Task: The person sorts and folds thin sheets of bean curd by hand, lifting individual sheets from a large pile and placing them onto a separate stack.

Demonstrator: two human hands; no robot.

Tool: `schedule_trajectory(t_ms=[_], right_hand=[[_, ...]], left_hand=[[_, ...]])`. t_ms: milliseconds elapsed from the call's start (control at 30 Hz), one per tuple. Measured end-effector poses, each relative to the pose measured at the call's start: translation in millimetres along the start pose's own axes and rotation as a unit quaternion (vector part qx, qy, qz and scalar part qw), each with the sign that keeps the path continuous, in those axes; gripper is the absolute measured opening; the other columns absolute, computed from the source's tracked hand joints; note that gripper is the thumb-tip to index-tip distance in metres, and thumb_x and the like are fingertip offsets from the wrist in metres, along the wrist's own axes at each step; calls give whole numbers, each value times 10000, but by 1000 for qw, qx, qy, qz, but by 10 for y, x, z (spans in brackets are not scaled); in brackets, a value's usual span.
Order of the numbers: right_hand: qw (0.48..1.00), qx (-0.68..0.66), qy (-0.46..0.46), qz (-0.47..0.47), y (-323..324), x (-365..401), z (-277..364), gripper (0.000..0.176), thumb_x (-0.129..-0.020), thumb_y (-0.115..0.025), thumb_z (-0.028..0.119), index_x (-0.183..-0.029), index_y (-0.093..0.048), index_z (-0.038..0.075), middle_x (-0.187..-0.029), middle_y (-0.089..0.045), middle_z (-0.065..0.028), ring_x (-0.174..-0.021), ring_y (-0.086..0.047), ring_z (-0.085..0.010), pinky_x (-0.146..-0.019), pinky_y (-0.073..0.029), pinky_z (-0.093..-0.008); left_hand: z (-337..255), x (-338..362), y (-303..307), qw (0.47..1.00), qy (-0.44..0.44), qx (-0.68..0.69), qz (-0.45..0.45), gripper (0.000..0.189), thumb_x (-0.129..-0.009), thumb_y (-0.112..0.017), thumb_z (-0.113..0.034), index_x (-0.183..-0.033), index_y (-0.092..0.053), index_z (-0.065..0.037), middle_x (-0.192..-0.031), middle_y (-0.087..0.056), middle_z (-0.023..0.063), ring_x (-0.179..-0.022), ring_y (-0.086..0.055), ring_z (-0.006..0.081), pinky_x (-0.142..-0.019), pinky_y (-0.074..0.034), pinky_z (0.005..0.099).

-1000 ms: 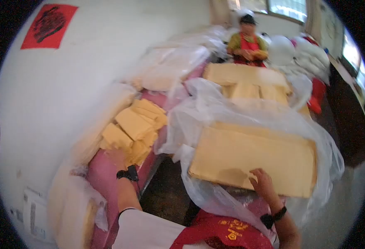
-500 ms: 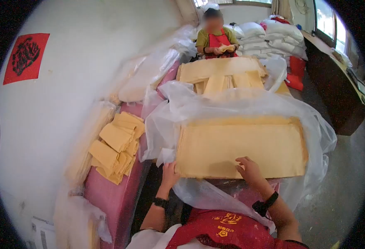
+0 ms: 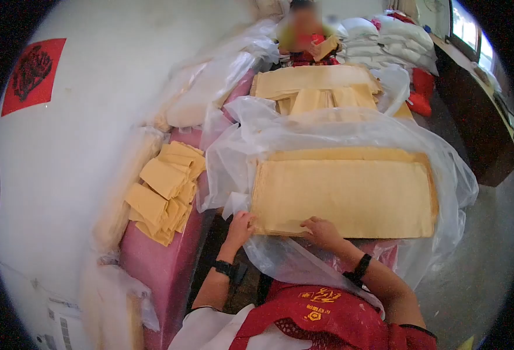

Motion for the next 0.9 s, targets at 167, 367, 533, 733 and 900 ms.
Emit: schedule_trajectory(t_ms=[167,367,533,733,900], right_hand=[[995,57,82,-26,-161,-286,373,287,-849,-606,245,-1065,-610,56,-1081,-612,-148,-1034,-576,-346,-849,-484,-447],[988,110,105,0,-629,-713,622,256,-847,-610,267,-952,-608,34,-1017,-607,-159,-996,-577,-350,-834,-491,-449],[991,133,-6,-7,-402,-948,840,297,-847,-610,329,-915,-618,40,-919,-617,-172,-898,-604,-364,-796,-497,-466],[992,-27,-88,-84,-434,-1095,173,377,-857,-590,368,-836,-653,-3,-751,-635,-189,-722,-640,-342,-682,-496,-448],[960,-217,-178,-8,-598,-1032,3,329,-867,-542,333,-839,-680,35,-799,-630,-230,-722,-626,-383,-681,-492,-453]], left_hand=[[214,9,14,973,120,188,-53,334,-747,-638,-69,-1078,-619,-33,-939,-631,155,-817,-626,328,-764,-515,407],[225,-166,59,986,146,42,-64,450,-761,-640,-96,-1200,-543,-66,-790,-675,83,-735,-656,260,-704,-515,374],[-67,-397,51,974,126,177,-66,414,-806,-611,-138,-1205,-516,-81,-822,-677,96,-800,-668,279,-712,-501,401],[133,-325,-213,924,171,317,-124,386,-853,-609,-178,-1196,-504,-35,-912,-660,154,-797,-653,277,-719,-504,380],[-43,-279,20,964,169,145,-145,508,-826,-652,-166,-1268,-440,-33,-937,-659,136,-841,-651,230,-742,-505,346]])
Point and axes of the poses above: each hand's wrist, its own x-axis away from the middle knuckle, its own y-axis out of the back of the hand, z = x × y, the point moved 10 cm from there along -x, towards the middle knuckle
